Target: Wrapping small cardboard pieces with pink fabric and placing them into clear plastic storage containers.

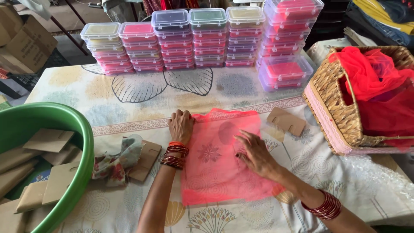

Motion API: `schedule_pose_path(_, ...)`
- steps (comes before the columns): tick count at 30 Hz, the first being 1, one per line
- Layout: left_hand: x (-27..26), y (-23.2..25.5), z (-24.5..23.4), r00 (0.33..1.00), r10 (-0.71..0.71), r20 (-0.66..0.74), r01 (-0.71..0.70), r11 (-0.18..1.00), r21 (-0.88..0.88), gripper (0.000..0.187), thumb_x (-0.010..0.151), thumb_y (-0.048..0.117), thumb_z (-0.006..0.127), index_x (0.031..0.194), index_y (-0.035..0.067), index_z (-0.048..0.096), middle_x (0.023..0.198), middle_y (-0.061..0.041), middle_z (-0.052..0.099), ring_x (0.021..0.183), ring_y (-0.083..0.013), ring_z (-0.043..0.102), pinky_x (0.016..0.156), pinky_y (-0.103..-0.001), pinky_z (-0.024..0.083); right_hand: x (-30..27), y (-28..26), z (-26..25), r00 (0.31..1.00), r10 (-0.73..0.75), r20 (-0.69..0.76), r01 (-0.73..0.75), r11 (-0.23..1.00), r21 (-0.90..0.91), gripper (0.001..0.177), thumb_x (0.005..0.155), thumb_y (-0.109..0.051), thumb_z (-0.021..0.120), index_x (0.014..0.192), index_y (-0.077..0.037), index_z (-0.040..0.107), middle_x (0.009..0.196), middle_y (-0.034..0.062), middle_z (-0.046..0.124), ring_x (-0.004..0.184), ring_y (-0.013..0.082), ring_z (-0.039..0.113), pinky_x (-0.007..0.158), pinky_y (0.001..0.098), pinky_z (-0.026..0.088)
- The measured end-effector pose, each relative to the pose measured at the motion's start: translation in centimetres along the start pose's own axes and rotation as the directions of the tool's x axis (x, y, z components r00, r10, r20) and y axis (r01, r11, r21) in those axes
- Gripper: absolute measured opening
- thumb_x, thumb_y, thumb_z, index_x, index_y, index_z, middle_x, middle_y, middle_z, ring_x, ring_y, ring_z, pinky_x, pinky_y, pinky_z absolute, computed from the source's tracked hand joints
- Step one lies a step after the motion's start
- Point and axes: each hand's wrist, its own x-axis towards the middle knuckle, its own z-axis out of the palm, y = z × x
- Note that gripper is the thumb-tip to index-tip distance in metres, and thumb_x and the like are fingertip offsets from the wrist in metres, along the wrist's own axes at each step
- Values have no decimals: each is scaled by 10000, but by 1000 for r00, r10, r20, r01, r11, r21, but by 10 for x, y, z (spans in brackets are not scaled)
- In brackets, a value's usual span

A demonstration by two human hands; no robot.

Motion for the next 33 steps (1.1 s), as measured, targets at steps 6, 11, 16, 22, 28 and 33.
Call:
schedule_pose_path(6, 7, -11, 7, 996, -45, -80, 47, 999, 23, 217, 982, 257, 733, 1065, 77, 645, 1077, -83, 622, 970, -263, 587, 821, -446, 493, -4, -4, 2, 995, 87, 49, -86, 996, -21, 641, 953, -320, 659, 1498, -159, 364, 1549, 182, 340, 1373, 376, 393, 1118, 518, 317)
schedule_pose_path(11, 4, 0, -11, 980, -44, -195, 72, 988, 137, 448, 759, 95, 705, 1198, 112, 614, 1200, -109, 584, 1059, -257, 558, 836, -415, 503, -5, -8, 1, 996, 92, 11, -92, 995, -45, 632, 960, -319, 649, 1498, -141, 369, 1549, 179, 338, 1391, 372, 375, 1137, 530, 298)
schedule_pose_path(16, -29, 59, -41, 978, 157, -137, -159, 987, -8, 633, 853, 0, 575, 1467, 12, 424, 1398, -195, 488, 1165, -302, 526, 918, -403, 511, 15, -21, 0, 997, 76, -13, -77, 995, -61, 633, 942, -270, 621, 1489, -71, 372, 1518, 206, 375, 1394, 378, 392, 1171, 546, 281)
schedule_pose_path(22, -58, 87, -25, 959, 139, 245, 7, 858, -514, 638, 1016, 261, 465, 1573, 21, 269, 1550, -254, 345, 1280, -358, 476, 1065, -543, 432, 40, -28, 27, 969, 145, 202, -116, 982, -152, 563, 1033, -275, 499, 1465, 66, 383, 1507, 277, 431, 1429, 385, 402, 1235, 511, 270)
schedule_pose_path(28, -55, 44, -32, 894, 152, 422, -199, 978, 68, 820, 1014, 695, 287, 1643, 207, 89, 1698, -155, 21, 1570, -372, 36, 1185, -743, 9, 37, 52, 41, 891, 326, 314, -162, 878, -450, 688, 1051, -444, 183, 1538, 34, 274, 1620, 237, 242, 1512, 367, 219, 1237, 466, 128)
schedule_pose_path(33, -28, 31, -69, 786, -171, 594, 53, 976, 211, 805, 962, 772, 222, 1632, 364, 45, 1720, -58, -84, 1553, -407, -88, 1166, -753, -67, 14, 100, 29, 939, 337, 72, -287, 880, -379, 747, 1021, -479, 322, 1547, 51, 302, 1621, 257, 293, 1509, 385, 271, 1226, 490, 189)
